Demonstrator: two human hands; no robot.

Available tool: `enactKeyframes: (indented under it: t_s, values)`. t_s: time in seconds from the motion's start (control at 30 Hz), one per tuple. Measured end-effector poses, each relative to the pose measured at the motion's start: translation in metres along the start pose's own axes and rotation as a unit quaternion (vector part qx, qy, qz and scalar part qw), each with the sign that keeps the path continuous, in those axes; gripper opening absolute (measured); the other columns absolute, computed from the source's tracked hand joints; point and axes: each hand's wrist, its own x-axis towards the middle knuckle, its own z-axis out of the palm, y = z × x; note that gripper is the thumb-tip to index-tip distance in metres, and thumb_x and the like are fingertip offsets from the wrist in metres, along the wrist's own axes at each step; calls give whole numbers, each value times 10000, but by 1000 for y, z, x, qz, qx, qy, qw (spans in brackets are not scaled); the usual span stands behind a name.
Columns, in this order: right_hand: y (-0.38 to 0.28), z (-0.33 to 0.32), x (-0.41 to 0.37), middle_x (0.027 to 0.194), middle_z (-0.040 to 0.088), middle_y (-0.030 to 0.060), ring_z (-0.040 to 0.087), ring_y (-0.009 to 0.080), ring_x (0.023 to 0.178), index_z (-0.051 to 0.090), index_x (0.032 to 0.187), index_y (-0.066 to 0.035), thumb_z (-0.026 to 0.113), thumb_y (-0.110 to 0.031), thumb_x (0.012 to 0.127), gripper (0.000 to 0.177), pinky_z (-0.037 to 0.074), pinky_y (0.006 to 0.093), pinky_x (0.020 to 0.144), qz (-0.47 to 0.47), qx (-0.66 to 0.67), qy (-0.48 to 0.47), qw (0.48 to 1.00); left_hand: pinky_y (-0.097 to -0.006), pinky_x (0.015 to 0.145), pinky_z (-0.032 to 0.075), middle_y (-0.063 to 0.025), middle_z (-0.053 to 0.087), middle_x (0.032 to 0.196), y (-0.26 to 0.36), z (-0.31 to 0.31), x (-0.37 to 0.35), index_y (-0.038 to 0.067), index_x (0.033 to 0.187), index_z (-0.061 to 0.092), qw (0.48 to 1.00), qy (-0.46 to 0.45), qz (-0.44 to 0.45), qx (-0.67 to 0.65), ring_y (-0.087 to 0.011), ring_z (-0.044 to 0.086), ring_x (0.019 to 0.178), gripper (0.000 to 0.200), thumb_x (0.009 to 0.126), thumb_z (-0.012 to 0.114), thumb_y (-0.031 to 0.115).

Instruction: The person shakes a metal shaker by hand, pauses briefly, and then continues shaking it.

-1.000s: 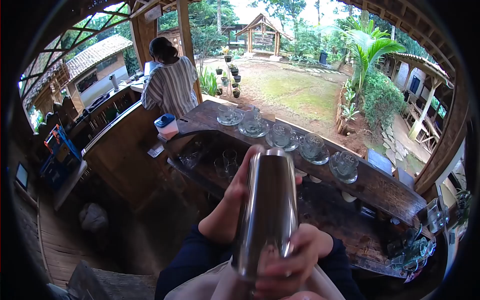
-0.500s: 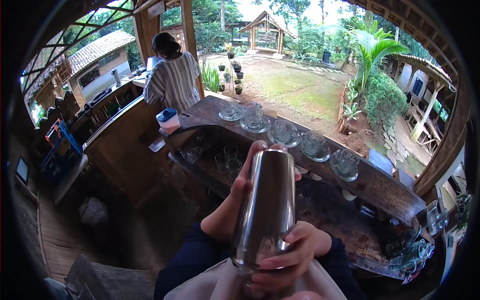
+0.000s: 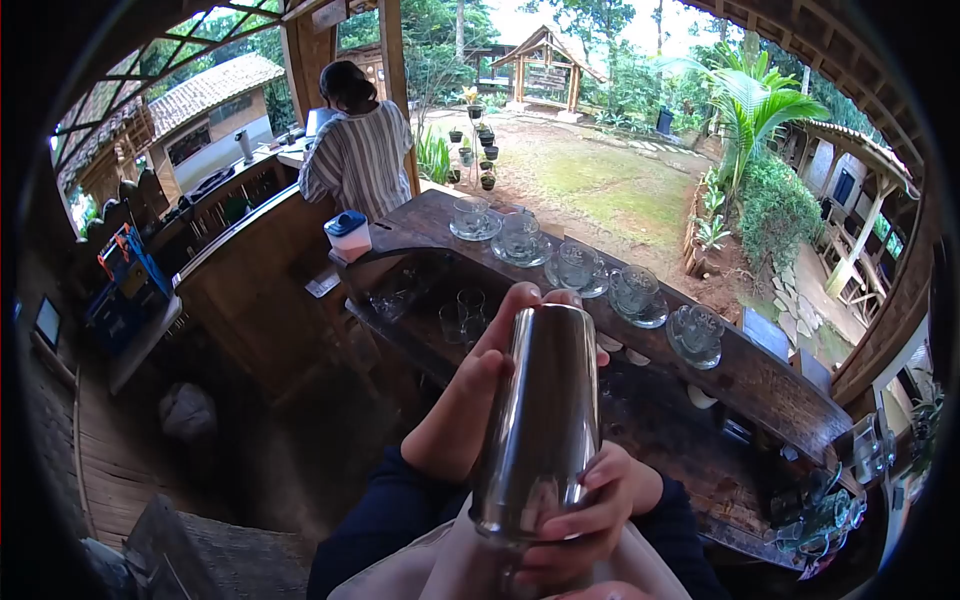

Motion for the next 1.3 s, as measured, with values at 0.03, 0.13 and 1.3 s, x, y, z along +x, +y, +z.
enactKeyframes:
  t_s: [0.03,0.13,1.3]
  values:
    - [3,-3,7,1021,595,-50,558,218,978,652,903,-231,676,-262,684,223,395,400,854,80,2,-38,996,-523,836,496,-176,503,1206,0,-10,-4,206,1232,484,1000,3,-1,0,-403,474,1139,433,868,553,431]
    - [25,-13,-30,1064,557,106,546,264,993,642,979,-138,693,-336,661,378,408,435,861,367,0,-189,911,-401,868,482,-195,580,1076,-10,-67,-20,48,1219,460,913,313,-189,-183,-288,598,961,457,923,417,394]
    - [14,-18,9,1132,547,145,537,346,1056,625,975,-96,732,-295,643,401,378,532,924,496,100,-163,847,-409,831,507,-186,613,1040,29,-20,-10,-13,1081,552,902,372,-190,-108,-286,623,921,402,879,480,327]
